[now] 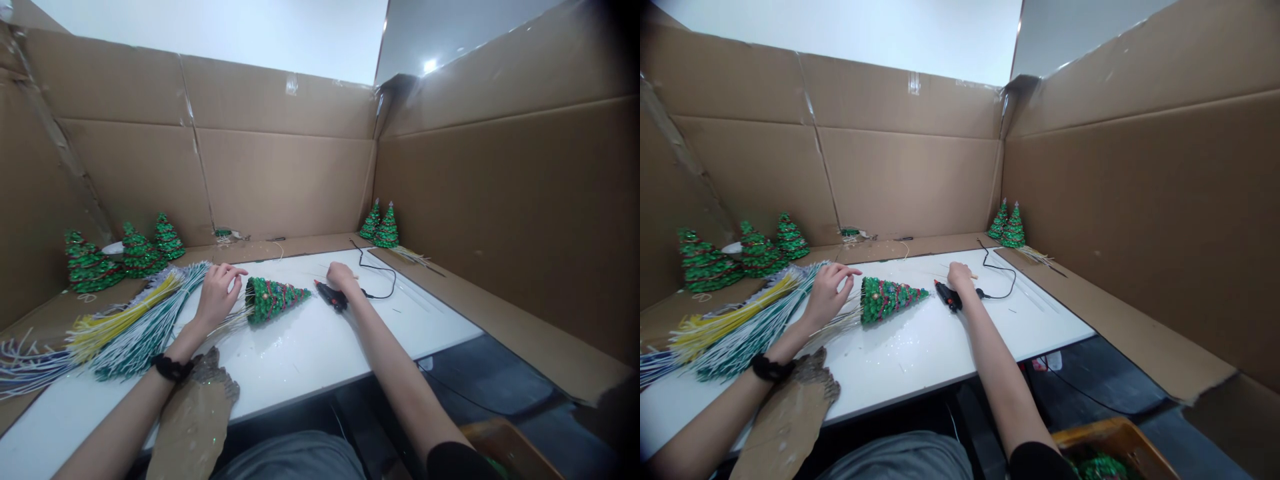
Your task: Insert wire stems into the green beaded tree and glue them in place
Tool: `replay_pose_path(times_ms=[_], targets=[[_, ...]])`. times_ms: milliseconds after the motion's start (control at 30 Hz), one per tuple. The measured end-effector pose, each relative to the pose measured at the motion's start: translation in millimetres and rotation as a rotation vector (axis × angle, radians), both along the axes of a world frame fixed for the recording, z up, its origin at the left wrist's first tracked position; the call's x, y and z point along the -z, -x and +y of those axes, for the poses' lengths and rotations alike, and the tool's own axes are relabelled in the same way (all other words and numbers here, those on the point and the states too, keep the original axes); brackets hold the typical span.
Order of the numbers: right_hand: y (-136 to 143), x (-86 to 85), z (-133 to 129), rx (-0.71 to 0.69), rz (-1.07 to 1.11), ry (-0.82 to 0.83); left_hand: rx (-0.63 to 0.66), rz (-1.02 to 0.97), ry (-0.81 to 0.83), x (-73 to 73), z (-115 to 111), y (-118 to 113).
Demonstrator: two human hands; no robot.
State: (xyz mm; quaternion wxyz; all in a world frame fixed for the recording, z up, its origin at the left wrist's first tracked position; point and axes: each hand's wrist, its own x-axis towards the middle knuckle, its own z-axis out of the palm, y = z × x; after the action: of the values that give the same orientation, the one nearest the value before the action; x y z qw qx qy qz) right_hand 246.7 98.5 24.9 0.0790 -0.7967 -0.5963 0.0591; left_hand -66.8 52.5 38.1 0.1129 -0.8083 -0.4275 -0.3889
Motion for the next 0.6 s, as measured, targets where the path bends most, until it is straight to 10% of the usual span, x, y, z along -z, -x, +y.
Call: replay_pose_path(times_ms=[600], targets=[[6.6, 3.4, -1.2, -0.169, -0.064, 0.085, 0.018, 0.026, 0.010, 1.2, -0.8, -1.1]])
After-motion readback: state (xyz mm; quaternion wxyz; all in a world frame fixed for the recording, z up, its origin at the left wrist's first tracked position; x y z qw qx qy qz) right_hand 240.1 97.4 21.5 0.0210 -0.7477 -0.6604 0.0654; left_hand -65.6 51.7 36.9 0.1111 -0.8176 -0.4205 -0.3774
